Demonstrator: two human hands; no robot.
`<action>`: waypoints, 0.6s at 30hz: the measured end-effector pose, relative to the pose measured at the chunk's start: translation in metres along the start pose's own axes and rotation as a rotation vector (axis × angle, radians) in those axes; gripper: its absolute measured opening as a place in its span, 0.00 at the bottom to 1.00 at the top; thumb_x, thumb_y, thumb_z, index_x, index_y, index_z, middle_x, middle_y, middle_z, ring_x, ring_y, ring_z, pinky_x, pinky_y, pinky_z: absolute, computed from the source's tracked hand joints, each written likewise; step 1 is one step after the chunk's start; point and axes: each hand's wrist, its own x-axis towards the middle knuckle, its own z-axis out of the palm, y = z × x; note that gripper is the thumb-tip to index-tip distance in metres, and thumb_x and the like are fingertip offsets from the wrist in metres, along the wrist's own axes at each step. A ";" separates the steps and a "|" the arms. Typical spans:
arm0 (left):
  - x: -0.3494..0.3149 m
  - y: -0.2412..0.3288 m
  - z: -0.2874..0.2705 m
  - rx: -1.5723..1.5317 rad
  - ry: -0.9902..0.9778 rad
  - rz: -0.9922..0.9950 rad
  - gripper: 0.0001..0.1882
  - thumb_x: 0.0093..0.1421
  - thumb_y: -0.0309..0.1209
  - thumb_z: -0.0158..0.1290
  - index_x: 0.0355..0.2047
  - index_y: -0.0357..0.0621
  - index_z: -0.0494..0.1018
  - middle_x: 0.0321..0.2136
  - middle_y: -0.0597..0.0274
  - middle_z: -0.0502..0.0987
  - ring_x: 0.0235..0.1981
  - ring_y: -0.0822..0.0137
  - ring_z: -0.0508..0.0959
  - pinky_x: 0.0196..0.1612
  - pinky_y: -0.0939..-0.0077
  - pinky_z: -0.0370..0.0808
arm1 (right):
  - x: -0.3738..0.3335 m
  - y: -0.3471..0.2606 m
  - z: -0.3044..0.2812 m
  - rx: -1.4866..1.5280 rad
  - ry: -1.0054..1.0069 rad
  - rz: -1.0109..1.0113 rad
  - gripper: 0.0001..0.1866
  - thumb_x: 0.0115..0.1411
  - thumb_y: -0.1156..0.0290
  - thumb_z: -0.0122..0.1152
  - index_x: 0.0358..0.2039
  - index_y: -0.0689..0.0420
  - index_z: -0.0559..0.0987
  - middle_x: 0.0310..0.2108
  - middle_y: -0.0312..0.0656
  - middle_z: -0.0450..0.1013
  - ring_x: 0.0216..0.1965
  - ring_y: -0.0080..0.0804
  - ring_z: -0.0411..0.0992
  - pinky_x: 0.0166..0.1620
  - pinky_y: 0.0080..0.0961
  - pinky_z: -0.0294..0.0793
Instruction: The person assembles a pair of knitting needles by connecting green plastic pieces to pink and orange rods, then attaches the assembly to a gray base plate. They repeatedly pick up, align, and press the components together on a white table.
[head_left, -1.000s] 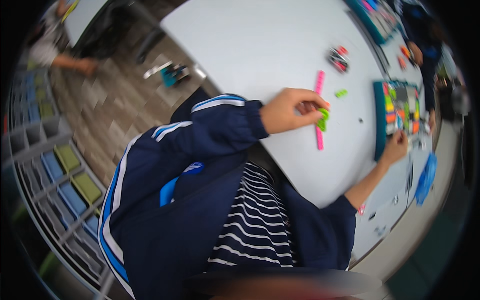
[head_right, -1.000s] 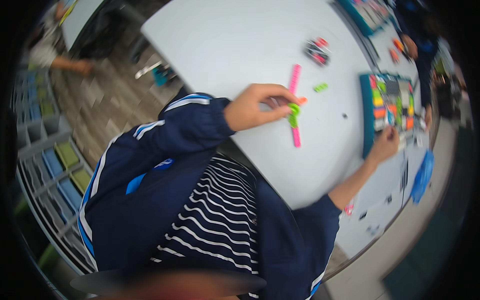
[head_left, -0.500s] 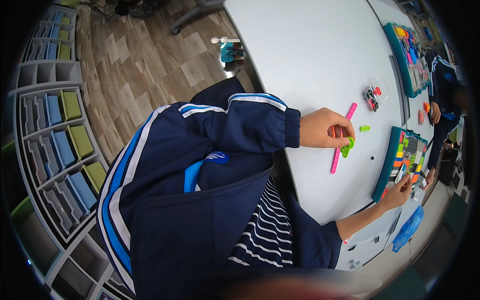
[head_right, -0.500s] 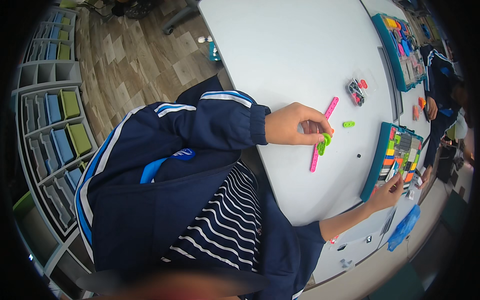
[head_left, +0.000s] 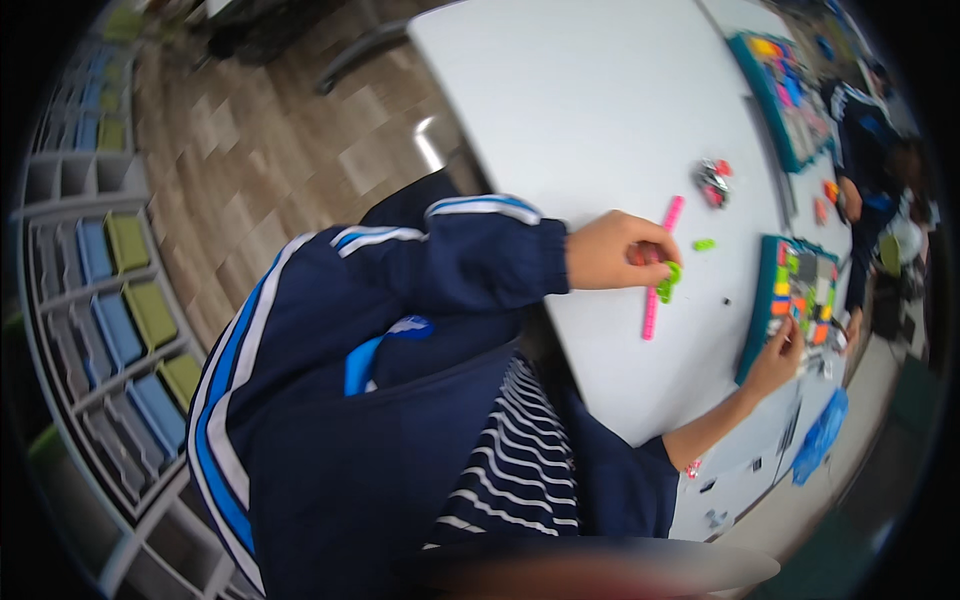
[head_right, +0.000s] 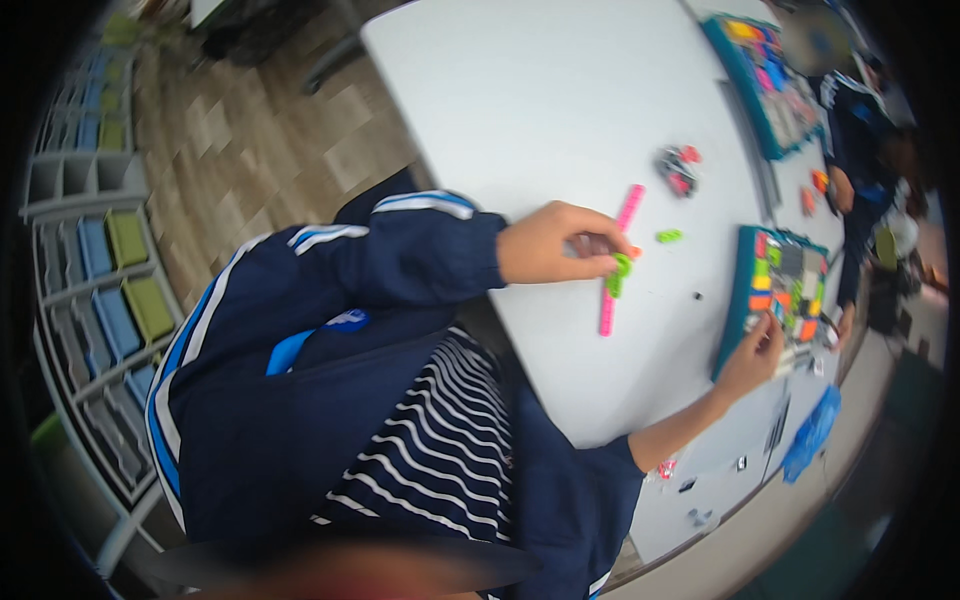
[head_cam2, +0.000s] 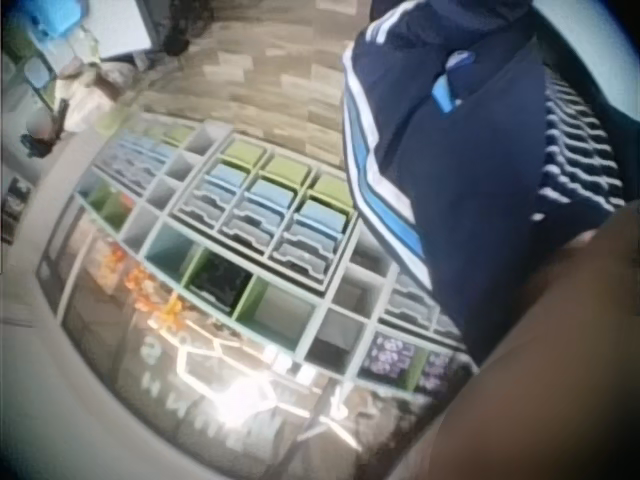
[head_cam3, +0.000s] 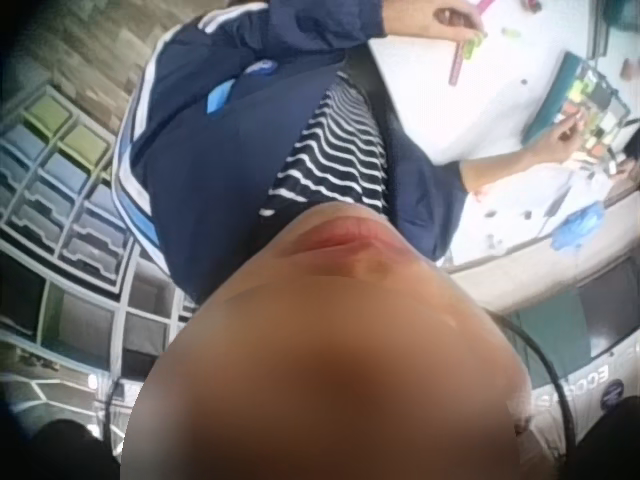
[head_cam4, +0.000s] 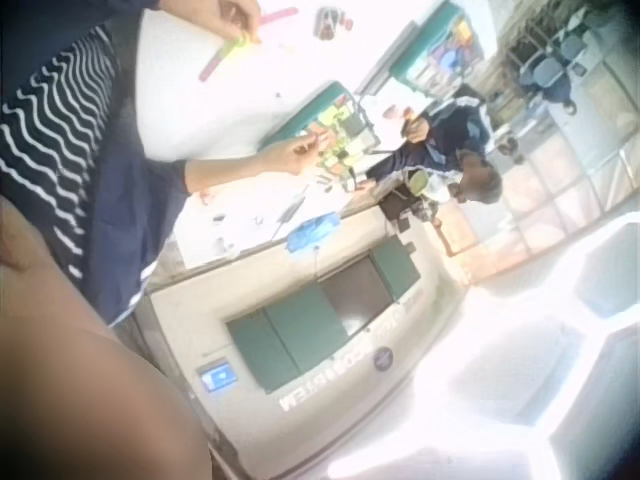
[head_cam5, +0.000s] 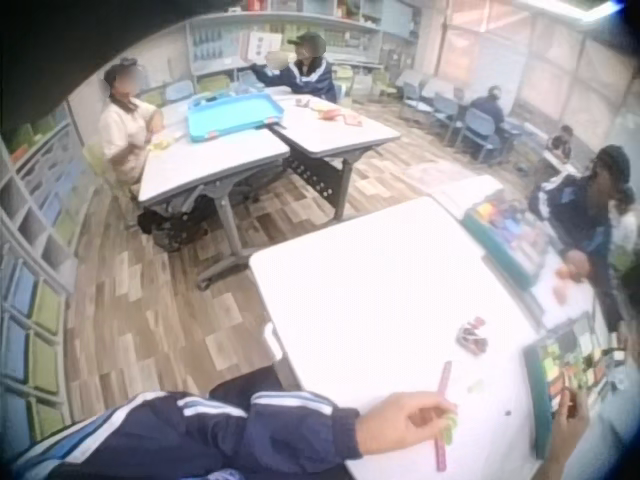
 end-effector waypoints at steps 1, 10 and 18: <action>0.002 0.000 0.001 -0.030 -0.017 0.005 0.13 0.67 0.28 0.58 0.50 0.39 0.80 0.45 0.59 0.84 0.45 0.72 0.83 0.46 0.73 0.81 | -0.001 -0.004 0.001 0.012 0.012 0.002 0.13 0.72 0.65 0.61 0.48 0.61 0.84 0.37 0.38 0.81 0.33 0.24 0.73 0.38 0.23 0.73; 0.010 0.011 -0.007 -0.291 0.202 0.003 0.15 0.71 0.28 0.53 0.54 0.31 0.76 0.45 0.55 0.81 0.45 0.69 0.82 0.48 0.74 0.82 | -0.041 -0.103 0.016 0.246 -0.265 -0.121 0.06 0.65 0.73 0.66 0.41 0.59 0.86 0.31 0.36 0.76 0.30 0.22 0.68 0.35 0.20 0.67; 0.007 0.014 -0.010 -0.285 0.283 -0.019 0.19 0.74 0.32 0.48 0.59 0.33 0.72 0.51 0.53 0.79 0.50 0.59 0.82 0.48 0.65 0.81 | -0.044 -0.098 0.020 0.043 -0.412 0.021 0.19 0.57 0.75 0.73 0.51 0.55 0.83 0.48 0.40 0.74 0.43 0.30 0.74 0.45 0.26 0.76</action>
